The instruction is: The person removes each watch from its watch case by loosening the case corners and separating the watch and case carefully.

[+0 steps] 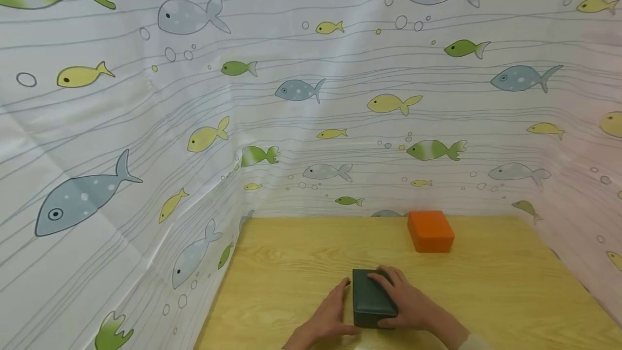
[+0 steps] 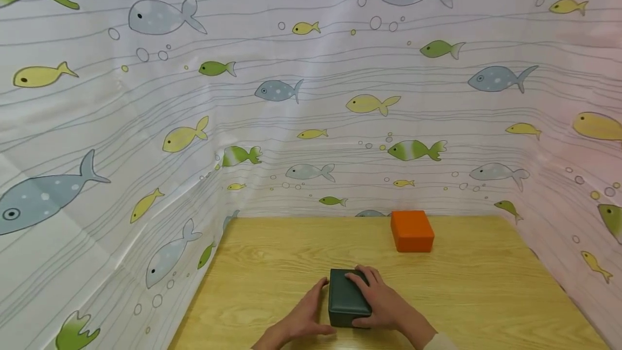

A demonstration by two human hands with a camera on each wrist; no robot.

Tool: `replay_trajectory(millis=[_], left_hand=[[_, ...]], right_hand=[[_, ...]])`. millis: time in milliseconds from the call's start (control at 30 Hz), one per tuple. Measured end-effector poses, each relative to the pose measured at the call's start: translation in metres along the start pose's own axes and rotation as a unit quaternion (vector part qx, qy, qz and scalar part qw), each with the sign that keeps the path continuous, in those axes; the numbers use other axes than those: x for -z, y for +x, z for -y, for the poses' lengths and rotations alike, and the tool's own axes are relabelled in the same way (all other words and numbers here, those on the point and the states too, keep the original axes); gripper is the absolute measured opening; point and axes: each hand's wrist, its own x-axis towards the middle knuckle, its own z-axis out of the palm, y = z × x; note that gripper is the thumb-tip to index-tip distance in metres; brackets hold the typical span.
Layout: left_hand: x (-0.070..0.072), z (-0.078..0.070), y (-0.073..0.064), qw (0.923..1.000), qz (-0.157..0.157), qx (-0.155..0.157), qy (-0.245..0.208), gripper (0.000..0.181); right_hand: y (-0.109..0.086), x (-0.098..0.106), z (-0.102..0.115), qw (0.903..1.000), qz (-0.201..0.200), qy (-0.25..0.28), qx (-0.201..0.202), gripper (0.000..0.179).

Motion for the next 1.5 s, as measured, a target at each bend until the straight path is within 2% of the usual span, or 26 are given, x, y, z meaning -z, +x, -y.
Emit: replay_trajectory(millis=[133,300,433,633,767,900,1033,1233,1400,1500], left_hand=[[-0.001,-0.004,0.001,0.9989,0.024,0.028,-0.028,0.110],[-0.003,-0.003,0.006,0.9967,0.033,0.052,-0.053,0.113],[-0.005,0.002,0.011,0.9963,0.031,0.052,-0.061,0.116],[-0.004,0.004,0.019,0.9954,0.034,0.034,-0.083,0.120],[-0.004,0.007,0.022,0.9931,0.032,0.016,-0.112,0.121],[-0.006,0.010,0.023,0.9926,0.024,-0.001,-0.119,0.121],[-0.012,0.012,0.025,0.9926,0.017,0.004,-0.120,0.121],[-0.016,0.014,0.029,0.9927,0.014,0.005,-0.120,0.123],[-0.017,0.017,0.031,0.9954,0.004,-0.008,-0.096,0.124],[-0.016,0.019,0.029,0.9970,0.003,-0.002,-0.078,0.126]], right_hand=[[-0.003,-0.002,0.000,1.0000,0.002,0.009,-0.002,0.098],[-0.005,-0.005,-0.001,1.0000,0.003,0.001,-0.001,0.096],[-0.007,-0.006,-0.004,0.9998,-0.016,-0.003,0.010,0.095],[-0.009,-0.003,-0.009,0.9993,-0.032,0.009,0.018,0.092],[-0.007,-0.002,-0.010,0.9992,-0.029,0.018,0.023,0.092],[-0.007,-0.002,-0.011,0.9996,-0.015,0.023,0.006,0.092],[-0.007,0.000,-0.012,0.9997,-0.019,0.014,0.003,0.092],[-0.007,0.001,-0.016,0.9977,-0.052,-0.024,0.035,0.093],[-0.004,0.001,-0.020,0.9953,-0.073,-0.040,0.048,0.092],[-0.001,0.002,-0.020,0.9964,-0.064,-0.030,0.047,0.091]])
